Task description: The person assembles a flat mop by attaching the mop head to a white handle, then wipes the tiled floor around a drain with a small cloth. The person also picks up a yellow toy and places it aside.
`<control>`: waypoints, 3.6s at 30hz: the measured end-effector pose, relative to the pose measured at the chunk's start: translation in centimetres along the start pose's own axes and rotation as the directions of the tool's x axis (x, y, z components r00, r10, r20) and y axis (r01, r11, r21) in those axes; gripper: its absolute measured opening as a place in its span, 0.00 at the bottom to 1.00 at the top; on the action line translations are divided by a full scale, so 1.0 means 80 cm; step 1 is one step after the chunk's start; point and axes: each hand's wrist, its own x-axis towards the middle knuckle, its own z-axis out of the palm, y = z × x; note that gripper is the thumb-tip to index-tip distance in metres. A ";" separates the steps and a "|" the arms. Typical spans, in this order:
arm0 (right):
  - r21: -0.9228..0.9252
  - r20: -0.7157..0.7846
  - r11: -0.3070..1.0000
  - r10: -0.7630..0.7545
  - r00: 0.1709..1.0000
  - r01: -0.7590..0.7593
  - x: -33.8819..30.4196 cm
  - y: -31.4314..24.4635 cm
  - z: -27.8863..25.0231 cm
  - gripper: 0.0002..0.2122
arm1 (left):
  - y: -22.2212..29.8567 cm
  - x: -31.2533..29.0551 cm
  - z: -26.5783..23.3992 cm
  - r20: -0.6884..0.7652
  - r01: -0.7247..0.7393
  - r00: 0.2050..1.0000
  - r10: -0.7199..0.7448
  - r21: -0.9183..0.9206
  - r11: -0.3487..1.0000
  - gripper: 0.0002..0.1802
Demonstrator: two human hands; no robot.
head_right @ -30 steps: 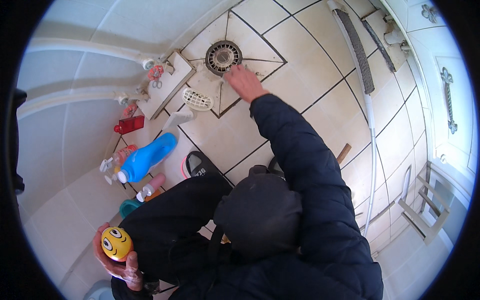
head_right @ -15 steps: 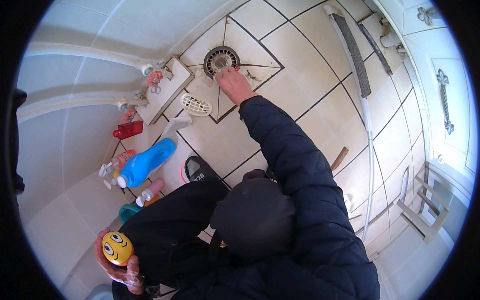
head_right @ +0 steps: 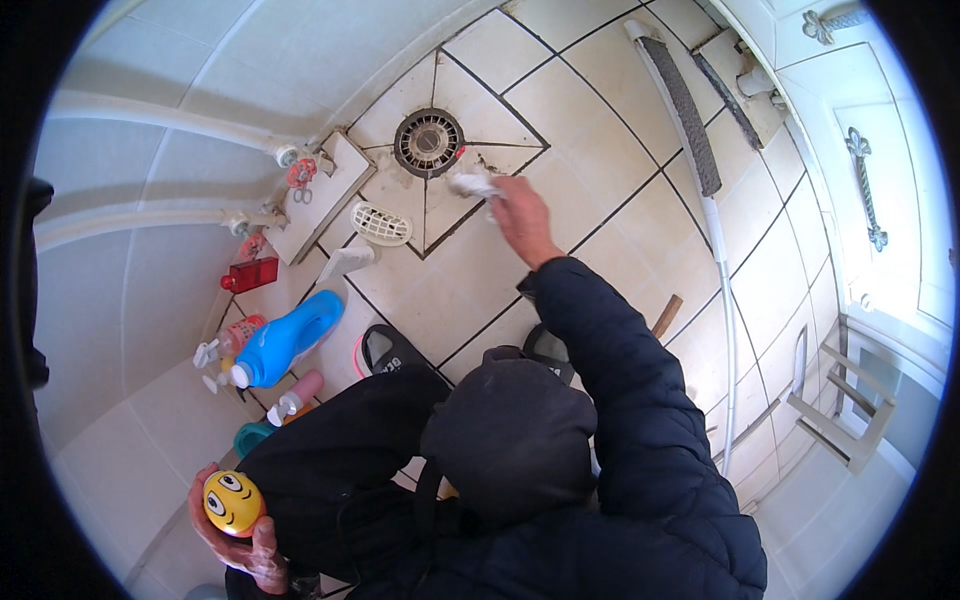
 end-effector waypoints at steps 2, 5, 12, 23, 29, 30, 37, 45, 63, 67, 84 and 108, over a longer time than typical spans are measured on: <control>-0.051 -0.105 0.984 0.162 0.981 -0.168 -0.015 0.019 -0.028 0.11 | -0.003 0.001 -0.001 0.001 0.010 1.000 -0.010 -0.001 1.000 0.52; -0.237 -0.046 0.851 0.472 0.880 -0.469 -0.019 0.029 -0.027 0.11 | -0.004 0.002 -0.003 -0.006 0.040 0.999 -0.040 -0.003 0.999 0.51; 0.208 0.132 0.881 0.406 0.904 -0.426 0.123 -0.025 0.087 0.10 | 0.002 0.004 -0.001 -0.019 -0.027 0.999 0.030 0.138 0.990 0.51; -0.078 0.163 0.988 0.147 0.976 -0.136 0.086 -0.032 0.099 0.09 | -0.014 0.002 -0.006 -0.015 0.031 0.999 -0.031 0.041 0.999 0.51; -0.208 0.329 0.971 -0.042 0.943 0.116 0.078 -0.069 0.107 0.07 | -0.009 0.006 -0.007 0.005 0.065 0.998 -0.066 0.081 0.995 0.53; -0.278 0.489 0.935 -0.058 0.870 0.219 0.066 -0.071 0.109 0.08 | -0.005 0.007 -0.006 -0.009 0.089 0.996 -0.089 0.096 0.991 0.53; -0.289 0.041 0.957 0.046 0.998 -0.032 0.125 -0.017 0.077 0.07 | 0.001 0.019 -0.017 0.132 -0.127 0.985 0.112 0.109 0.986 0.45; -0.371 -0.137 0.845 0.361 0.922 -0.386 0.120 0.033 0.026 0.07 | 0.000 0.019 -0.016 0.137 -0.125 0.984 0.112 0.090 0.988 0.42; -0.204 0.421 0.868 -0.339 0.841 0.452 0.049 -0.069 0.116 0.08 | -0.013 0.004 -0.013 0.027 0.000 1.000 -0.004 0.134 0.991 0.51; -0.358 0.310 0.876 -0.215 0.926 0.323 0.100 -0.050 0.118 0.08 | -0.015 0.002 -0.011 0.006 0.033 0.999 -0.034 0.140 0.990 0.52; -0.313 0.203 0.942 -0.059 0.977 0.122 0.134 -0.064 0.089 0.06 | -0.014 -0.001 -0.006 -0.030 0.107 0.994 -0.105 0.054 0.993 0.54; 0.197 0.611 0.933 0.124 0.782 -0.301 0.081 -0.136 0.079 0.27 | -0.010 -0.003 -0.008 0.009 0.003 1.000 -0.003 0.024 1.000 0.51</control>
